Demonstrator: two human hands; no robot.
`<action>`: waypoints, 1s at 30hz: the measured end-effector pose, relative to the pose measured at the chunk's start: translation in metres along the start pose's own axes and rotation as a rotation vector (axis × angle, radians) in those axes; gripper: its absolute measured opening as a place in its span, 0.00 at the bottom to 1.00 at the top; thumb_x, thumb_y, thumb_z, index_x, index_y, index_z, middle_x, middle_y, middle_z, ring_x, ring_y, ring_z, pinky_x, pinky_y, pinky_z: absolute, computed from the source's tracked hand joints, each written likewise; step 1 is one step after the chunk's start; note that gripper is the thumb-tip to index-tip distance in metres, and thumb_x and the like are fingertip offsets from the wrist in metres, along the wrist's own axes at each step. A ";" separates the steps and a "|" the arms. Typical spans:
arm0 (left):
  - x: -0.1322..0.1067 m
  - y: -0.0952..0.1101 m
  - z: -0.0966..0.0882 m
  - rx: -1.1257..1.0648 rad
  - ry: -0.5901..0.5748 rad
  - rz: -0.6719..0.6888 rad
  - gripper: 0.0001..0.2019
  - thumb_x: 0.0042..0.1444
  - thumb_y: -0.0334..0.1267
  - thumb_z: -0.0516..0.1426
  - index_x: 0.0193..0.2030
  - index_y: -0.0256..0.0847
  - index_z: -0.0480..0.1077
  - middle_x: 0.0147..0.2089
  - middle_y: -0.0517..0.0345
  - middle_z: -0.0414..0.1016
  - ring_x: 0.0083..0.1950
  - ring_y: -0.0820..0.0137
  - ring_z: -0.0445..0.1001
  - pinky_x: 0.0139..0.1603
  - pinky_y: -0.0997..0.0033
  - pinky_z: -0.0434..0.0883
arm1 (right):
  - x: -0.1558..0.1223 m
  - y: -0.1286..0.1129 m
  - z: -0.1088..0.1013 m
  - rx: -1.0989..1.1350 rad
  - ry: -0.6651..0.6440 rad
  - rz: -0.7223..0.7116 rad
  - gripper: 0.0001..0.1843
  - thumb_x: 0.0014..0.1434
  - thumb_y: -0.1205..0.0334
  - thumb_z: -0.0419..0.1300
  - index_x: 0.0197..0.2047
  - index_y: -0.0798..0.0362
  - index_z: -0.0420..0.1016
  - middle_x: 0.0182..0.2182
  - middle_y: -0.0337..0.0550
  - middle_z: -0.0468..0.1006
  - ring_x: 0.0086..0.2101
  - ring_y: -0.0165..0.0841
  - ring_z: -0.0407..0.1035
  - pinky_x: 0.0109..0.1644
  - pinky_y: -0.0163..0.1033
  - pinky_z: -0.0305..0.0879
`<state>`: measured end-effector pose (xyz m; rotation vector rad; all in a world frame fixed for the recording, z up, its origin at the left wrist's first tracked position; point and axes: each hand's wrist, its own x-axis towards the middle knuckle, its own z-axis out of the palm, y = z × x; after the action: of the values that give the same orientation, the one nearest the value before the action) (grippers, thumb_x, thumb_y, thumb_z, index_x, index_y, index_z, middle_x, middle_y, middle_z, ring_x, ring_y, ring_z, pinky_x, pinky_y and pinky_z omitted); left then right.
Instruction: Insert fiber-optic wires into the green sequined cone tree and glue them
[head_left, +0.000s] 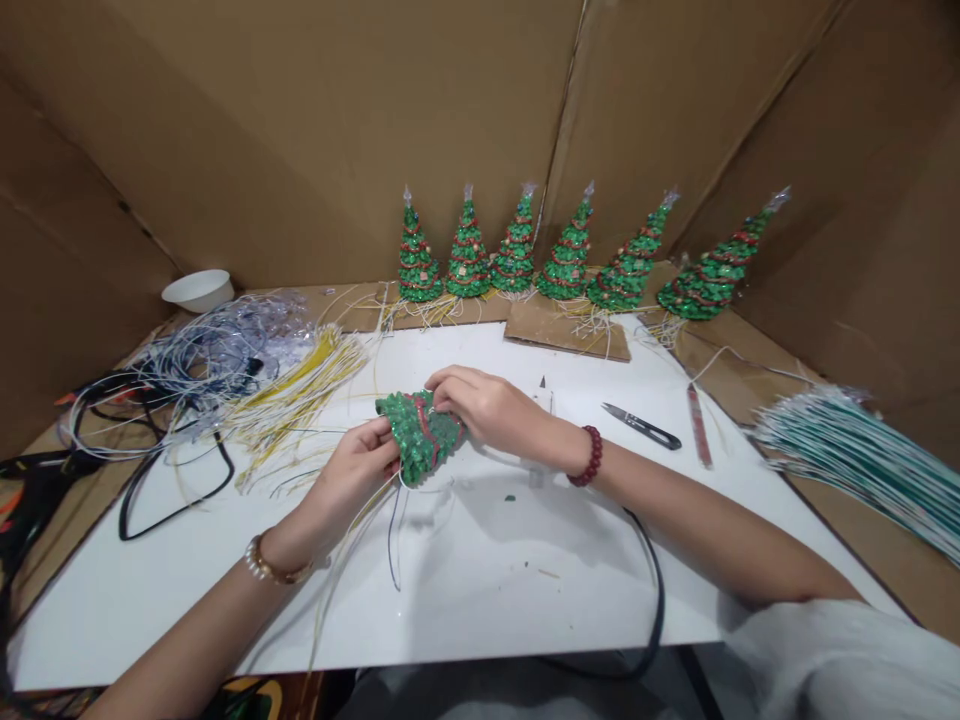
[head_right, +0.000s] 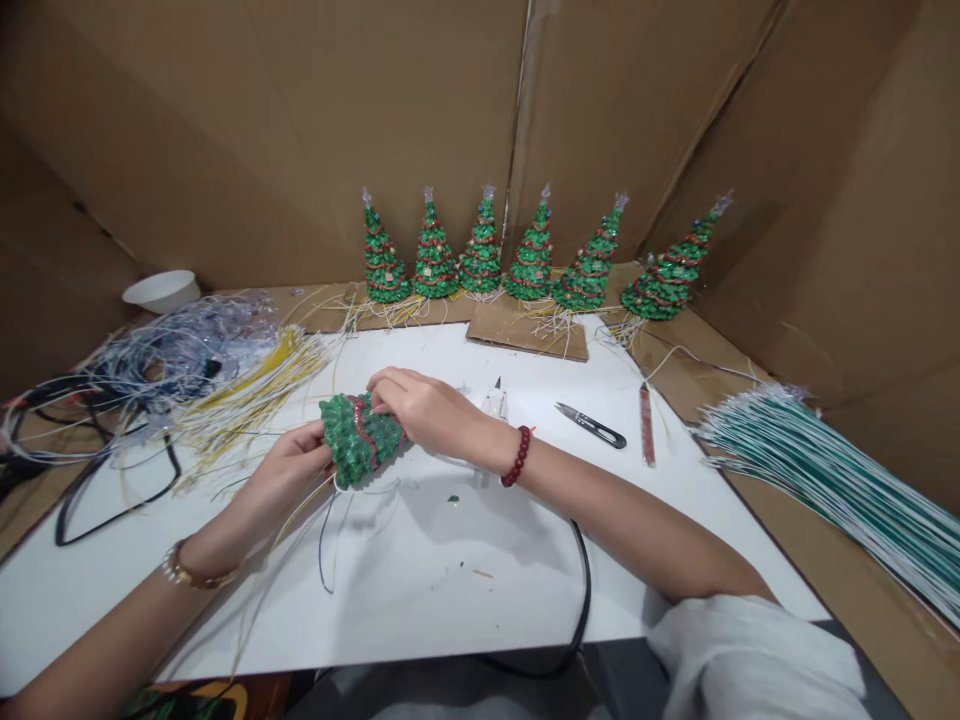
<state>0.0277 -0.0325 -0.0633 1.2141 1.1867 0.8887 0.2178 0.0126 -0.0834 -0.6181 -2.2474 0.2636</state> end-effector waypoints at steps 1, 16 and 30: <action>0.001 -0.001 0.001 0.011 0.007 0.001 0.09 0.41 0.36 0.64 0.21 0.35 0.69 0.19 0.65 0.63 0.20 0.80 0.54 0.20 0.79 0.53 | 0.000 -0.001 0.001 0.019 0.004 0.012 0.08 0.64 0.72 0.47 0.39 0.56 0.66 0.42 0.49 0.73 0.40 0.32 0.68 0.44 0.40 0.68; 0.002 -0.010 -0.004 0.091 0.088 -0.010 0.08 0.43 0.35 0.60 0.19 0.36 0.67 0.17 0.66 0.56 0.21 0.79 0.49 0.21 0.78 0.49 | 0.002 -0.002 0.011 0.090 0.090 0.128 0.11 0.66 0.65 0.49 0.33 0.54 0.68 0.37 0.44 0.73 0.41 0.32 0.64 0.47 0.39 0.64; 0.002 -0.003 -0.006 0.179 0.009 -0.002 0.13 0.42 0.36 0.60 0.13 0.37 0.64 0.15 0.66 0.51 0.20 0.79 0.46 0.20 0.76 0.46 | 0.002 -0.010 0.017 0.059 0.102 0.201 0.10 0.66 0.64 0.51 0.34 0.53 0.70 0.36 0.43 0.72 0.40 0.32 0.64 0.45 0.38 0.64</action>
<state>0.0220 -0.0302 -0.0659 1.3523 1.2962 0.8004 0.2003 0.0051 -0.0901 -0.8090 -2.0747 0.3881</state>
